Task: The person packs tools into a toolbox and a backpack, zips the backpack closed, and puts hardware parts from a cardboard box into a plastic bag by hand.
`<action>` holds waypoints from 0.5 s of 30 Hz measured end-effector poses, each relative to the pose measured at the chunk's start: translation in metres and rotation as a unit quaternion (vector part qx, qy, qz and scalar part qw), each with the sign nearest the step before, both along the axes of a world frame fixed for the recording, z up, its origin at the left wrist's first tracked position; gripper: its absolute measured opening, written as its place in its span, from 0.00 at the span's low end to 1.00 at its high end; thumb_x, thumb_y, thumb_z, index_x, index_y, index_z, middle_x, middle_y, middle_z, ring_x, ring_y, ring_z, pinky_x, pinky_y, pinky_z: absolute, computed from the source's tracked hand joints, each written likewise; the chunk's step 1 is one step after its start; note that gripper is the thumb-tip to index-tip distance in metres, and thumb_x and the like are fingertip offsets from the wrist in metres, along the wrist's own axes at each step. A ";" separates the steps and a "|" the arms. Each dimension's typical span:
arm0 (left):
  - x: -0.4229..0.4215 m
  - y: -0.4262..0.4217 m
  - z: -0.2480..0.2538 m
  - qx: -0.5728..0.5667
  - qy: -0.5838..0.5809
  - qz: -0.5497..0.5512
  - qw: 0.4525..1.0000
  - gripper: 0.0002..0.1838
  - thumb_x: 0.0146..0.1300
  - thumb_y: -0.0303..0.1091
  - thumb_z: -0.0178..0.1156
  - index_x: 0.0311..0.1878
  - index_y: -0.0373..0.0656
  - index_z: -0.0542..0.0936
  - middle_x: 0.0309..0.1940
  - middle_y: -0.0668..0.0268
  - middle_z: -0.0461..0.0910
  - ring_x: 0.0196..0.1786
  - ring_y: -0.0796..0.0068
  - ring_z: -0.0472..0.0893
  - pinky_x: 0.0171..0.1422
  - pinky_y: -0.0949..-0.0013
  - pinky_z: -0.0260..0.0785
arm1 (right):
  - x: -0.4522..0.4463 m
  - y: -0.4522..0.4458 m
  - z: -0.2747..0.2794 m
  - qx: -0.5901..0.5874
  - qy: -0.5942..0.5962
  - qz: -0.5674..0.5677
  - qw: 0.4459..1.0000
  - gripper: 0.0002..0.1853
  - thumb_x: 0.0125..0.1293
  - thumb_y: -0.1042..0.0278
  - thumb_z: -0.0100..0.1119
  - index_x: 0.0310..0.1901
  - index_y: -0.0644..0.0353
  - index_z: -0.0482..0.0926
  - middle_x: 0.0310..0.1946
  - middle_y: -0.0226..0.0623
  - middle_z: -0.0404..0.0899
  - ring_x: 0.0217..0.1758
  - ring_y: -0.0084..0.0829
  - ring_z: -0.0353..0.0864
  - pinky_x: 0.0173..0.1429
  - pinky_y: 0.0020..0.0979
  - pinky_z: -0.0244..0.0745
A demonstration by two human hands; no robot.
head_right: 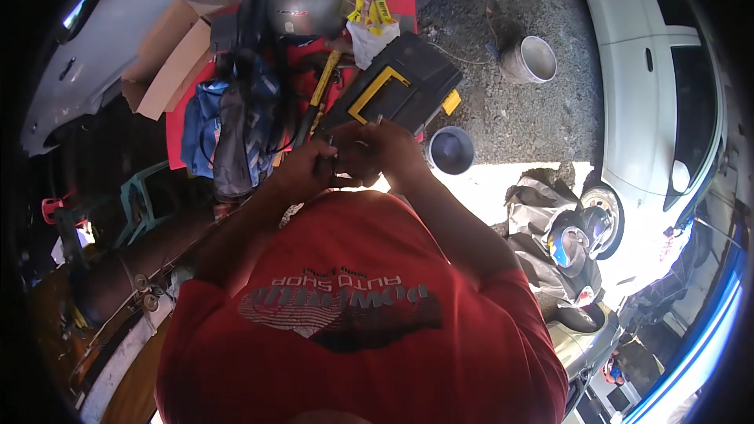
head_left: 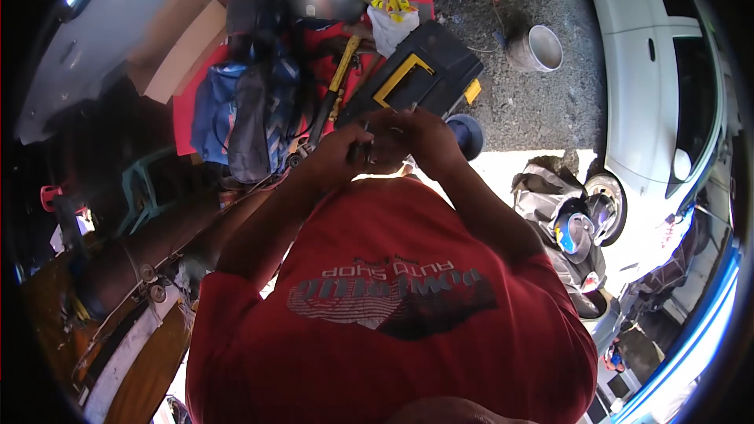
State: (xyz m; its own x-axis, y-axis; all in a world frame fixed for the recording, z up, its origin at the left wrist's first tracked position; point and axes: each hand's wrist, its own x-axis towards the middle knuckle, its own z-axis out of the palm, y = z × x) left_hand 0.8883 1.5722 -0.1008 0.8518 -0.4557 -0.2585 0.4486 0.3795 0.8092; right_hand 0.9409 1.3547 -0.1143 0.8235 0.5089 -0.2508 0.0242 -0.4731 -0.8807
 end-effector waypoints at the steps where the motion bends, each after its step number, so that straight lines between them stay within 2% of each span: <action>1: 0.002 0.000 0.002 -0.024 0.044 -0.005 0.999 0.26 0.75 0.22 0.40 0.75 0.41 0.64 0.61 0.54 0.76 0.62 0.62 0.82 0.66 0.60 0.76 | 0.000 -0.010 -0.002 -0.124 -0.144 0.028 0.981 0.11 0.71 0.67 0.57 0.51 0.59 0.82 0.41 0.35 0.80 0.45 0.32 0.86 0.46 0.33 0.82; 2: 0.003 -0.001 0.003 -0.047 0.089 -0.007 0.995 0.26 0.74 0.21 0.40 0.74 0.40 0.65 0.60 0.53 0.76 0.62 0.62 0.82 0.66 0.60 0.76 | -0.002 -0.023 -0.016 -0.122 -0.146 0.026 0.981 0.11 0.71 0.67 0.57 0.51 0.59 0.82 0.41 0.35 0.80 0.45 0.32 0.86 0.46 0.33 0.82; 3: 0.004 -0.001 0.002 -0.070 0.137 -0.009 0.988 0.25 0.73 0.20 0.40 0.73 0.39 0.65 0.61 0.53 0.76 0.63 0.62 0.82 0.66 0.61 0.77 | 0.000 -0.023 -0.013 -0.014 -0.059 -0.046 0.997 0.10 0.72 0.66 0.57 0.49 0.61 0.81 0.40 0.35 0.80 0.44 0.32 0.85 0.46 0.34 0.81; 4: 0.005 0.000 0.000 -0.093 0.185 -0.010 0.978 0.25 0.72 0.18 0.41 0.71 0.37 0.66 0.61 0.53 0.76 0.64 0.61 0.81 0.66 0.62 0.77 | 0.000 -0.026 -0.009 0.151 0.179 -0.134 0.963 0.10 0.74 0.66 0.54 0.49 0.62 0.78 0.38 0.33 0.79 0.41 0.30 0.83 0.46 0.34 0.79; 5: 0.006 0.000 -0.002 -0.090 0.182 -0.008 0.979 0.25 0.72 0.18 0.41 0.71 0.37 0.66 0.61 0.53 0.76 0.64 0.61 0.81 0.66 0.62 0.77 | 0.000 -0.028 -0.004 0.293 0.373 -0.276 0.836 0.09 0.76 0.66 0.52 0.49 0.62 0.76 0.36 0.32 0.78 0.38 0.29 0.81 0.46 0.33 0.78; 6: 0.006 -0.001 -0.003 -0.098 0.194 0.007 0.976 0.23 0.71 0.16 0.43 0.68 0.36 0.69 0.62 0.53 0.76 0.64 0.60 0.81 0.67 0.62 0.77 | -0.001 -0.029 -0.003 0.295 0.373 -0.272 0.836 0.09 0.76 0.66 0.52 0.49 0.62 0.76 0.36 0.32 0.78 0.38 0.29 0.81 0.46 0.33 0.78; 8: 0.006 -0.004 -0.009 -0.103 0.201 0.027 0.974 0.21 0.70 0.15 0.46 0.65 0.34 0.71 0.63 0.53 0.76 0.65 0.59 0.80 0.67 0.61 0.77 | 0.000 -0.032 -0.004 0.157 0.331 -0.124 0.922 0.10 0.74 0.65 0.57 0.49 0.63 0.76 0.32 0.30 0.78 0.34 0.26 0.79 0.44 0.31 0.77; 9: 0.005 -0.007 -0.013 -0.005 0.084 0.012 0.996 0.19 0.70 0.15 0.48 0.62 0.32 0.74 0.64 0.53 0.75 0.65 0.59 0.80 0.67 0.61 0.76 | -0.003 -0.026 -0.005 0.136 0.319 -0.102 0.932 0.13 0.72 0.64 0.61 0.49 0.65 0.79 0.33 0.32 0.82 0.35 0.25 0.82 0.45 0.29 0.78; 10: 0.004 -0.008 -0.026 0.104 -0.035 -0.010 0.994 0.16 0.69 0.15 0.51 0.58 0.31 0.76 0.66 0.54 0.74 0.66 0.60 0.79 0.68 0.60 0.75 | -0.009 -0.017 -0.007 0.138 0.318 -0.098 0.933 0.13 0.72 0.64 0.61 0.49 0.65 0.79 0.33 0.32 0.82 0.35 0.25 0.82 0.45 0.29 0.78; 11: 0.003 -0.010 -0.038 0.217 -0.147 -0.017 0.965 0.13 0.68 0.15 0.55 0.54 0.29 0.79 0.68 0.54 0.72 0.67 0.61 0.78 0.69 0.60 0.74 | -0.014 -0.006 -0.009 0.120 0.262 -0.079 0.954 0.14 0.69 0.63 0.64 0.48 0.65 0.80 0.33 0.33 0.82 0.35 0.23 0.81 0.42 0.29 0.77; 12: 0.005 -0.012 -0.034 0.219 -0.148 -0.014 0.964 0.13 0.68 0.15 0.55 0.54 0.29 0.79 0.68 0.54 0.72 0.67 0.61 0.78 0.69 0.60 0.74 | -0.017 0.005 -0.006 0.102 0.203 -0.059 0.972 0.15 0.65 0.63 0.67 0.47 0.66 0.81 0.34 0.34 0.83 0.35 0.21 0.81 0.40 0.29 0.75; 13: 0.008 -0.017 -0.027 0.142 -0.037 0.009 0.989 0.14 0.67 0.16 0.56 0.56 0.29 0.78 0.70 0.53 0.71 0.68 0.61 0.77 0.70 0.61 0.73 | -0.017 0.012 0.000 0.056 0.195 -0.065 0.977 0.16 0.62 0.64 0.70 0.47 0.65 0.82 0.35 0.34 0.85 0.35 0.20 0.82 0.38 0.29 0.76; 15: 0.010 -0.022 -0.024 0.068 0.052 0.031 0.996 0.17 0.65 0.17 0.59 0.57 0.31 0.78 0.72 0.51 0.69 0.70 0.57 0.75 0.72 0.61 0.70 | -0.010 0.019 0.010 0.025 0.209 -0.058 0.976 0.17 0.62 0.65 0.70 0.49 0.65 0.82 0.35 0.34 0.85 0.34 0.21 0.82 0.38 0.29 0.77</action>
